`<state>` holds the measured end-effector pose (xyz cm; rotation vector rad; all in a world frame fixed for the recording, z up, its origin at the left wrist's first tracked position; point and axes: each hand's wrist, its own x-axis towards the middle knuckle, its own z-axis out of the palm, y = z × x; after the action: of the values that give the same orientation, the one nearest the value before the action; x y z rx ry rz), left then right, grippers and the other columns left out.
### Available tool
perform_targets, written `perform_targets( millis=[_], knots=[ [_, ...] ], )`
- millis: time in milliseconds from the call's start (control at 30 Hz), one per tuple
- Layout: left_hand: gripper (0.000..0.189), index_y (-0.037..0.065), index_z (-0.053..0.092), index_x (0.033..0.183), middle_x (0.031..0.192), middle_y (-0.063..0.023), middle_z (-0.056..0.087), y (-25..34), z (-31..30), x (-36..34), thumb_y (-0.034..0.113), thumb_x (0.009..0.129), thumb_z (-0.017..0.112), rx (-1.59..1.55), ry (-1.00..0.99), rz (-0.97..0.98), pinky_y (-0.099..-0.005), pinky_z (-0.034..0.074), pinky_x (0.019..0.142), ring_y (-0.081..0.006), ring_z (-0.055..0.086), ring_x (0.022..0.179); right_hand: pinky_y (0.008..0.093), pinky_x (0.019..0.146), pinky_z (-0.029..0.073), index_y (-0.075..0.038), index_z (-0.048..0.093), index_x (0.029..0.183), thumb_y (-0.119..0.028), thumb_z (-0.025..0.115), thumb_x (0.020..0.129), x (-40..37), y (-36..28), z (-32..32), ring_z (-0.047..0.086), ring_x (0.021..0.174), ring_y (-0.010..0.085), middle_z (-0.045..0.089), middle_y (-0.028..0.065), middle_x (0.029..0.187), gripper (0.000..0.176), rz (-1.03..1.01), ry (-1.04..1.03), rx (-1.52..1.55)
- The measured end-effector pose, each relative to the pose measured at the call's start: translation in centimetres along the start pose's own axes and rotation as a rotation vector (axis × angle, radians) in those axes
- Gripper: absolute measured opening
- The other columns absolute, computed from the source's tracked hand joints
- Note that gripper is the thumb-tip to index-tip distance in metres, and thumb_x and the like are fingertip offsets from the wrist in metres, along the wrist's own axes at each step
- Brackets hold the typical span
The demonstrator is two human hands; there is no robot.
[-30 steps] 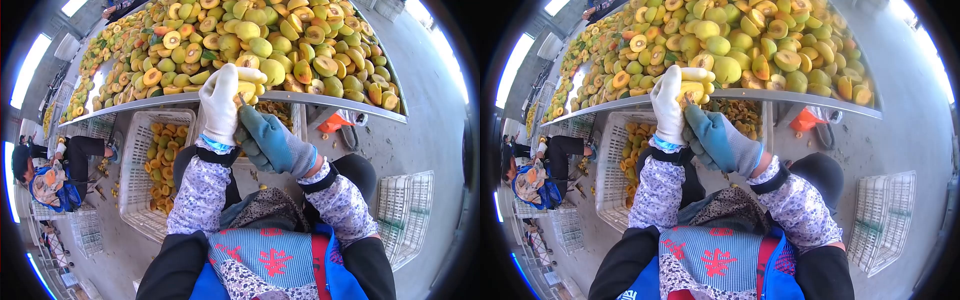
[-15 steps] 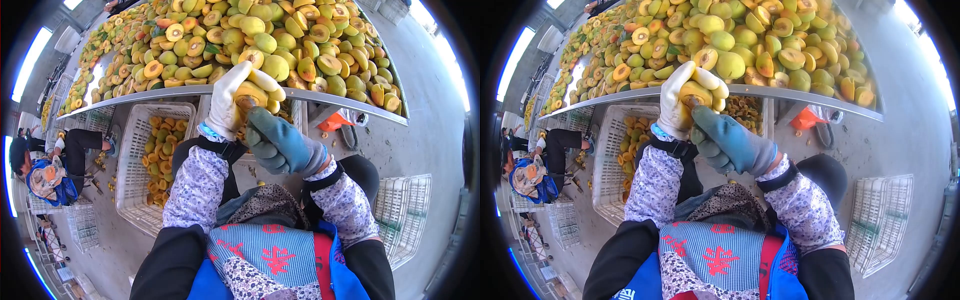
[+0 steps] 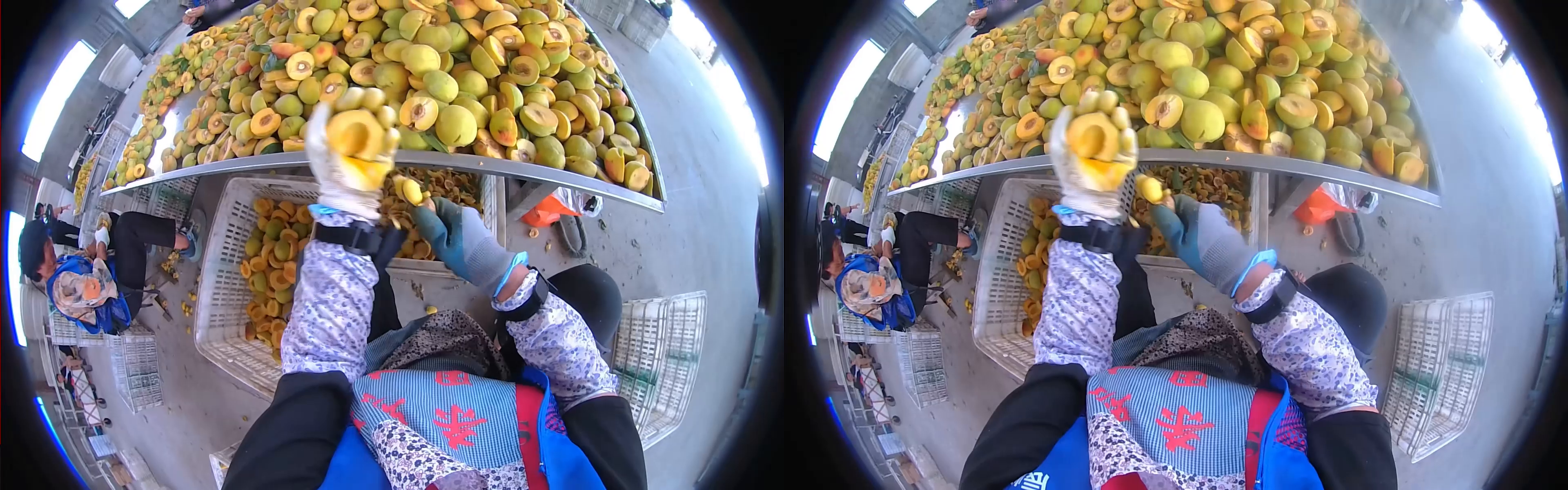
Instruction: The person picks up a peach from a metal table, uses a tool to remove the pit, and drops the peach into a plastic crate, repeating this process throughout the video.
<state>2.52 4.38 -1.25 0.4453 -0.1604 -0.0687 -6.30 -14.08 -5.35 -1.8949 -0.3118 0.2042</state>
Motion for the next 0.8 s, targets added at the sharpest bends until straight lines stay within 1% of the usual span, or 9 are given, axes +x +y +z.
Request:
perform_targets(
  millis=[100, 267, 300, 400, 533, 633, 733, 767, 800],
  knots=[
    [0.044, 0.007, 0.067, 0.121, 0.118, -0.0104, 0.071, 6.1, 1.8, -2.5, 0.043, 0.102, 0.051, 0.359, 0.302, 0.288, -0.0425, 0.060, 0.077, -0.0269, 0.071, 0.095, 0.0517, 0.070, 0.053, -0.001, 0.067, 0.090, -0.033, 0.061, 0.098, 0.0, 0.9, -1.7, 0.066, 0.077, 0.0458, 0.067, 0.0275, 0.078, 0.033, -0.012, 0.105, -0.443],
    [0.045, -0.003, 0.072, 0.113, 0.104, -0.0139, 0.075, 15.3, -1.6, -6.9, 0.038, 0.093, 0.067, 1.816, 0.904, 0.475, -0.0348, 0.058, 0.078, -0.0210, 0.072, 0.087, 0.0531, 0.068, 0.052, -0.002, 0.067, 0.089, -0.032, 0.063, 0.097, 1.2, 0.2, -1.7, 0.066, 0.076, 0.0461, 0.068, 0.0260, 0.078, 0.032, -0.110, 0.270, -0.344],
    [0.044, -0.005, 0.071, 0.111, 0.104, -0.0142, 0.075, 14.4, 0.0, -7.1, 0.033, 0.089, 0.071, 1.867, 0.969, 0.485, -0.0332, 0.056, 0.083, -0.0214, 0.072, 0.087, 0.0531, 0.067, 0.052, -0.002, 0.067, 0.090, -0.032, 0.063, 0.097, 1.1, 0.0, -1.4, 0.066, 0.076, 0.0459, 0.068, 0.0259, 0.078, 0.031, -0.134, 0.255, -0.323],
    [0.043, 0.000, 0.072, 0.114, 0.108, -0.0185, 0.074, 11.9, -0.8, -4.0, 0.032, 0.085, 0.073, 1.985, 0.452, 0.687, -0.0352, 0.052, 0.094, -0.0272, 0.070, 0.103, 0.0532, 0.066, 0.051, -0.002, 0.066, 0.092, -0.032, 0.064, 0.097, 0.9, -0.5, -0.8, 0.066, 0.074, 0.0458, 0.068, 0.0247, 0.077, 0.030, -0.149, 0.141, -0.322],
    [0.045, 0.006, 0.067, 0.122, 0.114, -0.0226, 0.071, 6.0, 1.0, 2.0, 0.036, 0.088, 0.066, 2.305, 0.140, 0.007, -0.0420, 0.050, 0.098, -0.0361, 0.067, 0.110, 0.0528, 0.065, 0.051, -0.003, 0.065, 0.094, -0.033, 0.064, 0.097, 1.1, -0.9, -0.7, 0.067, 0.074, 0.0451, 0.068, 0.0241, 0.076, 0.030, -0.188, 0.105, -0.285],
    [0.039, 0.006, 0.063, 0.116, 0.112, -0.0224, 0.070, 4.8, -0.9, 5.1, 0.035, 0.089, 0.063, 2.502, 0.136, -0.073, -0.0460, 0.049, 0.097, -0.0381, 0.065, 0.110, 0.0523, 0.066, 0.051, -0.002, 0.065, 0.095, -0.032, 0.064, 0.098, 1.5, -1.0, -1.0, 0.066, 0.075, 0.0468, 0.068, 0.0261, 0.081, 0.031, -0.177, 0.128, -0.226],
    [0.043, 0.004, 0.066, 0.125, 0.116, -0.0160, 0.071, 6.7, -1.6, 4.7, 0.030, 0.091, 0.070, 2.146, 0.174, 0.004, -0.0358, 0.051, 0.096, -0.0266, 0.068, 0.106, 0.0491, 0.064, 0.052, 0.000, 0.063, 0.094, -0.030, 0.062, 0.099, 2.3, -1.0, -0.7, 0.068, 0.068, 0.0396, 0.069, 0.0235, 0.080, 0.030, -0.249, 0.256, -0.091],
    [0.037, 0.004, 0.068, 0.125, 0.116, -0.0115, 0.071, 7.0, -1.6, 4.0, 0.024, 0.094, 0.069, 1.603, 0.106, -0.001, -0.0312, 0.052, 0.093, -0.0197, 0.067, 0.103, 0.0391, 0.054, 0.051, -0.001, 0.062, 0.100, -0.031, 0.060, 0.101, 2.3, -1.8, -0.8, 0.068, 0.060, 0.0231, 0.068, 0.0126, 0.075, 0.029, -0.167, 0.230, 0.154],
    [0.033, 0.001, 0.066, 0.128, 0.121, -0.0127, 0.069, 6.7, 0.9, 2.6, 0.018, 0.100, 0.061, 1.404, 0.018, 0.046, -0.0319, 0.053, 0.094, -0.0188, 0.067, 0.106, 0.0347, 0.052, 0.050, -0.003, 0.062, 0.102, -0.033, 0.058, 0.102, 2.3, -2.7, -1.3, 0.067, 0.061, 0.0191, 0.068, 0.0094, 0.077, 0.030, -0.045, 0.206, 0.272]
  ],
)
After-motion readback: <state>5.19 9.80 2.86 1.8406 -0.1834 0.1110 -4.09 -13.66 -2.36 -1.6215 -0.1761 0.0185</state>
